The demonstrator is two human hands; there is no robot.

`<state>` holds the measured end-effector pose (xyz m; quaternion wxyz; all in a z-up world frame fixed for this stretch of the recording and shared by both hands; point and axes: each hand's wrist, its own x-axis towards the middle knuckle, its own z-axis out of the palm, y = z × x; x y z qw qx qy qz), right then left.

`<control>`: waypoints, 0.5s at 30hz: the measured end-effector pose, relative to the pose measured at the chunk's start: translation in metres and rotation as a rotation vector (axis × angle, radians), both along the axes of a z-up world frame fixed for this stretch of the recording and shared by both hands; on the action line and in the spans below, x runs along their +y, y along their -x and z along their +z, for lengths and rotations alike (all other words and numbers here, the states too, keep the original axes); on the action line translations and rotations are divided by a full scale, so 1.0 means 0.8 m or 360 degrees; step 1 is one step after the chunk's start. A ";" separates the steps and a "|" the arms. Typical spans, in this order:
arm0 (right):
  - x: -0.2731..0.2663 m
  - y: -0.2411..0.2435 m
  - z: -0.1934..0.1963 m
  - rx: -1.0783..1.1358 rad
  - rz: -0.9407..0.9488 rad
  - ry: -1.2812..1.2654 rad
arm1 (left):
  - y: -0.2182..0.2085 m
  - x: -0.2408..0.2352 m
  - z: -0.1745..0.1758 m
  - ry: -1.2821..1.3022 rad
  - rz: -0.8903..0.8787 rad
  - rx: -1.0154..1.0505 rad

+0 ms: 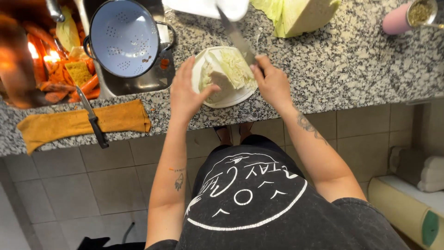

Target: The person retrieves a knife from a drawer and briefly opens a refrigerator before returning to the counter. They then cut a head of cabbage in half, remove the outer leaves, and proceed to slice the cabbage into thin strips on a cutting board, transferring the pieces into a colander.

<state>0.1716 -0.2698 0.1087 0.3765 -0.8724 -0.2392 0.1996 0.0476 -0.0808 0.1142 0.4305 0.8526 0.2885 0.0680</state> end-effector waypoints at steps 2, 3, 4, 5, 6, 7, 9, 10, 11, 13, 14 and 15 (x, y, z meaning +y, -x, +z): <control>-0.007 0.017 -0.007 0.0057 0.0140 0.0146 | -0.016 -0.018 0.012 -0.0021 -0.0324 0.0096; -0.011 0.028 -0.015 0.0075 0.0111 0.0144 | -0.019 -0.020 -0.004 -0.0021 -0.0354 0.0113; -0.014 0.036 -0.023 0.0024 0.0184 0.0240 | -0.025 -0.021 -0.020 -0.0010 -0.0334 0.0090; -0.017 0.043 -0.031 -0.0027 0.0257 0.0336 | -0.030 -0.023 -0.037 0.0001 -0.0315 0.0067; -0.021 0.052 -0.038 -0.0013 0.0233 0.0334 | -0.034 -0.024 -0.040 0.0000 -0.0340 0.0078; -0.024 0.061 -0.046 -0.0134 0.0279 0.0396 | -0.037 -0.025 -0.043 0.0079 -0.0295 0.0004; -0.028 0.080 -0.054 -0.0232 0.0314 0.0463 | -0.035 -0.032 -0.043 0.0166 -0.0262 -0.0047; -0.028 0.085 -0.056 -0.0284 0.0318 0.0467 | -0.035 -0.037 -0.040 0.0153 -0.0245 -0.0049; -0.027 0.090 -0.057 -0.0336 0.0322 0.0471 | -0.034 -0.041 -0.037 0.0140 -0.0228 -0.0051; -0.022 0.085 -0.043 -0.0429 0.0360 0.0514 | -0.037 -0.041 -0.045 0.0060 -0.0236 -0.0038; -0.022 0.086 -0.035 -0.0522 0.0410 0.0563 | -0.035 -0.043 -0.049 -0.0011 -0.0235 -0.0027; -0.020 0.089 -0.034 -0.0507 0.0405 0.0566 | -0.033 -0.046 -0.048 -0.0006 -0.0242 -0.0014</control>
